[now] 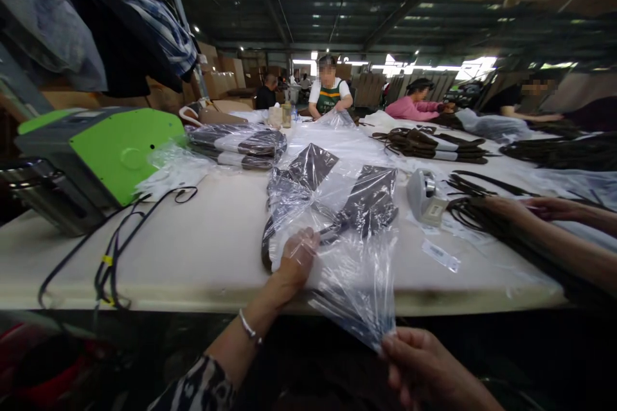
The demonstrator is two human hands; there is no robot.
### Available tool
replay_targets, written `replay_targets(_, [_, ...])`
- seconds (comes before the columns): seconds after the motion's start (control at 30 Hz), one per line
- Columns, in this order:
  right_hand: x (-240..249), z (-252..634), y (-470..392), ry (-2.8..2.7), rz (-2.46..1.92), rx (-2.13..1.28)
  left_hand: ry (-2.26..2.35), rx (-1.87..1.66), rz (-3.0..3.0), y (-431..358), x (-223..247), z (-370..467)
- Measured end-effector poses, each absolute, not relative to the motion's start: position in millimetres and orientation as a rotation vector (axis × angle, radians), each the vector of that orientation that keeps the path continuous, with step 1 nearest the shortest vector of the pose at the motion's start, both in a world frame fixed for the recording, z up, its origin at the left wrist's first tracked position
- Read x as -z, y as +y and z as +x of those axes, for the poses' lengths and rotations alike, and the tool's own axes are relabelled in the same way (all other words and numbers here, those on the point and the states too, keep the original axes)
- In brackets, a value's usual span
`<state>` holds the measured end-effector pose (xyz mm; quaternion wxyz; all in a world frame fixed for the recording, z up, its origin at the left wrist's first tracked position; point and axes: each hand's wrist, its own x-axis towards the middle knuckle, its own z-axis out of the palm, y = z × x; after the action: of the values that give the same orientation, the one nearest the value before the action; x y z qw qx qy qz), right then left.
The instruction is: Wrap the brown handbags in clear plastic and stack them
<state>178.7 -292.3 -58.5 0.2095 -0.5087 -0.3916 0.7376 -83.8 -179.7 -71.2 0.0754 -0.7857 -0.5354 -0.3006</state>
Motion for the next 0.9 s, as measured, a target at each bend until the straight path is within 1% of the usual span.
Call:
replay_targets(0.07, [61.9,181.9,-288.3,-1.285,-1.496,-1.931,-1.575,0.821,-2.392,-185.4,67.8,-85.6])
replay_targets(0.1, [62.7,183.8,-286.3,-1.434,-1.519,-1.795,-1.547,0.760,-2.419,-191.3,66.2,-85.1])
replay_targets(0.17, [61.5,187.3,-283.9,-1.731,-1.507,-1.398,-1.508,0.649,-2.459,-206.2,64.9,-84.6])
replay_targets(0.23, [55.6,188.5,-283.7,-1.902,-1.449,-0.986,-1.511,0.592,-2.484,-220.8,67.3,-87.0])
replay_targets(0.3, [45.1,186.6,-284.1,-1.958,-1.398,-0.724,-1.483,0.634,-2.524,-231.1,72.2,-92.9])
replay_targets(0.33, [38.6,184.7,-283.5,-1.981,-1.360,-0.663,-1.449,0.683,-2.547,-234.4,74.9,-96.6])
replay_targets(0.4, [24.7,179.8,-279.4,-2.044,-1.263,-0.662,-1.384,0.783,-2.585,-238.0,78.6,-104.4])
replay_targets(0.47, [11.8,174.7,-271.8,-2.112,-1.185,-0.751,-1.381,0.871,-2.616,-240.2,78.8,-111.6])
replay_targets(0.53, [2.0,170.2,-263.1,-2.143,-1.156,-0.813,-1.392,0.945,-2.668,-244.5,76.1,-117.9])
replay_targets(0.63, [-5.7,165.7,-254.4,-2.124,-1.159,-0.819,-1.337,1.106,-2.706,-257.4,70.0,-124.2])
replay_targets(0.7, [-7.0,164.6,-252.7,-2.119,-1.159,-0.832,-1.315,1.281,-2.579,-266.8,65.2,-124.0])
replay_targets(0.77, [-7.0,164.6,-252.9,-2.123,-1.159,-0.858,-1.280,1.370,-2.426,-270.8,59.5,-118.6])
replay_targets(0.83, [-7.2,164.7,-253.1,-2.099,-1.165,-0.875,-1.190,1.260,-2.442,-266.1,54.9,-109.0])
replay_targets(0.9, [-8.0,163.9,-252.4,-2.034,-1.189,-0.874,-1.129,1.021,-2.598,-254.8,54.7,-98.5])
